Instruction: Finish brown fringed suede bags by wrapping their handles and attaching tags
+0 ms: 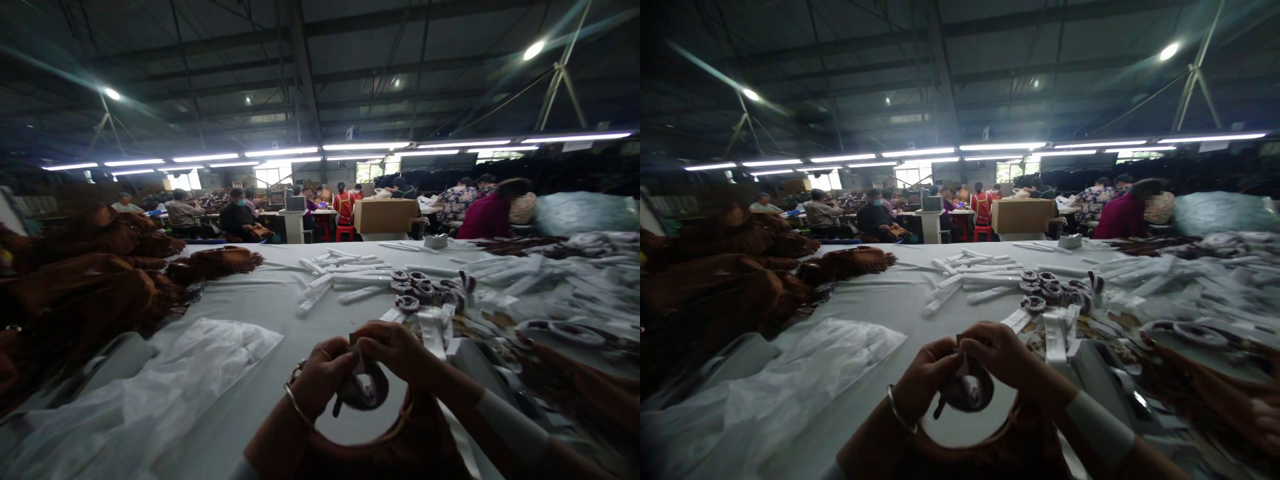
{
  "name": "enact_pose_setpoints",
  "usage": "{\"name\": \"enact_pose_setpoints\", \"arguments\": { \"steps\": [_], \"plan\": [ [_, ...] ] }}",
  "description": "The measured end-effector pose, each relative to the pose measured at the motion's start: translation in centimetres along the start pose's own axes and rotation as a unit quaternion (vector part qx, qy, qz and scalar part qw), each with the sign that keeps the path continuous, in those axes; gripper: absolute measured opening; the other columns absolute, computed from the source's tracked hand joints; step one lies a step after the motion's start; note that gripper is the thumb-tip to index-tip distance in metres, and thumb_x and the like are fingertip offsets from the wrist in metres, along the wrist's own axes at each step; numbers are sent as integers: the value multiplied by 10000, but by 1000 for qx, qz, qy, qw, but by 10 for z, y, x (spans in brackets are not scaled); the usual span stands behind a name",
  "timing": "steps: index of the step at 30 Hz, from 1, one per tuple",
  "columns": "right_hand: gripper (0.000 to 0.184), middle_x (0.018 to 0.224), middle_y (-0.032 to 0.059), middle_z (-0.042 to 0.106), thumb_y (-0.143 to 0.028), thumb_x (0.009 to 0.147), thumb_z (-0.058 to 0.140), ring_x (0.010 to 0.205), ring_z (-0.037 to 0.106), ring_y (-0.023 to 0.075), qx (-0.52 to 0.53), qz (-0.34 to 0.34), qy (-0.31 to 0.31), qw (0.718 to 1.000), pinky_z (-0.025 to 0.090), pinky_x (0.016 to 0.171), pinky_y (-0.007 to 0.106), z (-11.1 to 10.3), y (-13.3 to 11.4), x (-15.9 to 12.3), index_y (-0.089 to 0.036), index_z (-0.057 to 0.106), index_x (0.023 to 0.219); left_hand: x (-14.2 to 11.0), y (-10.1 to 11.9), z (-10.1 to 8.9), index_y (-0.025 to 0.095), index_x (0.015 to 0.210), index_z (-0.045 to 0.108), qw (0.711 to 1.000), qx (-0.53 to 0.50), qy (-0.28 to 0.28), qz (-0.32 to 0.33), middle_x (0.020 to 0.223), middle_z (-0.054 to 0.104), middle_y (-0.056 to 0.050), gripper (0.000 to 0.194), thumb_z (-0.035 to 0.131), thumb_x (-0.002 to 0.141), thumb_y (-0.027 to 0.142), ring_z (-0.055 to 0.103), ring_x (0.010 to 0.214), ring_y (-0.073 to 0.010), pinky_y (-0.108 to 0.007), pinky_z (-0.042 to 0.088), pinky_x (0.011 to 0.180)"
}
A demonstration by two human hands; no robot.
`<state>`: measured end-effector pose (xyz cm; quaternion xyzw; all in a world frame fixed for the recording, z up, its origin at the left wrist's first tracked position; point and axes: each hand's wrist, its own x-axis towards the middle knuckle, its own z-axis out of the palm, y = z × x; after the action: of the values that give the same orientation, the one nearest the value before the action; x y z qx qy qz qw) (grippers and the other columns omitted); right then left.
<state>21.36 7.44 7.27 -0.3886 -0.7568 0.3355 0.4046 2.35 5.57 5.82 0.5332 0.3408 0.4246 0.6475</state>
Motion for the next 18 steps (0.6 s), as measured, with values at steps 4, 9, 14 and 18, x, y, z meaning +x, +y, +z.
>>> {"name": "enact_pose_setpoints", "arguments": {
  "steps": [4,9,14,18],
  "plan": [
    [115,728,0,619,-193,807,681,678,575,113,-30,19,-27,999,407,603,218,4,-11,9,-147,718,709,-1,-1,0,121,791,658,998,65,9,-5,654,544,4,315,754,742,416,439,578,-86,-202,317,526],
    [173,726,2,601,-67,796,610,644,562,105,-123,-35,-8,992,388,594,232,10,-18,5,-153,684,666,2,-5,-2,124,772,650,995,97,-26,-11,650,559,-8,362,698,783,482,435,560,-94,-221,308,524],
    [258,746,35,605,-128,923,518,745,558,162,-204,-186,35,960,442,711,304,16,-7,-6,-178,663,715,3,-9,-6,118,765,656,995,53,-66,-43,642,578,-19,424,727,753,536,466,536,-99,-229,317,523],
    [263,839,51,625,-192,989,459,793,551,175,-220,-232,43,947,460,729,321,16,2,-14,-203,691,865,4,-9,-4,100,736,669,999,-1,-33,-40,650,599,-39,439,776,704,524,473,553,-102,-231,330,547]
  ]
}}
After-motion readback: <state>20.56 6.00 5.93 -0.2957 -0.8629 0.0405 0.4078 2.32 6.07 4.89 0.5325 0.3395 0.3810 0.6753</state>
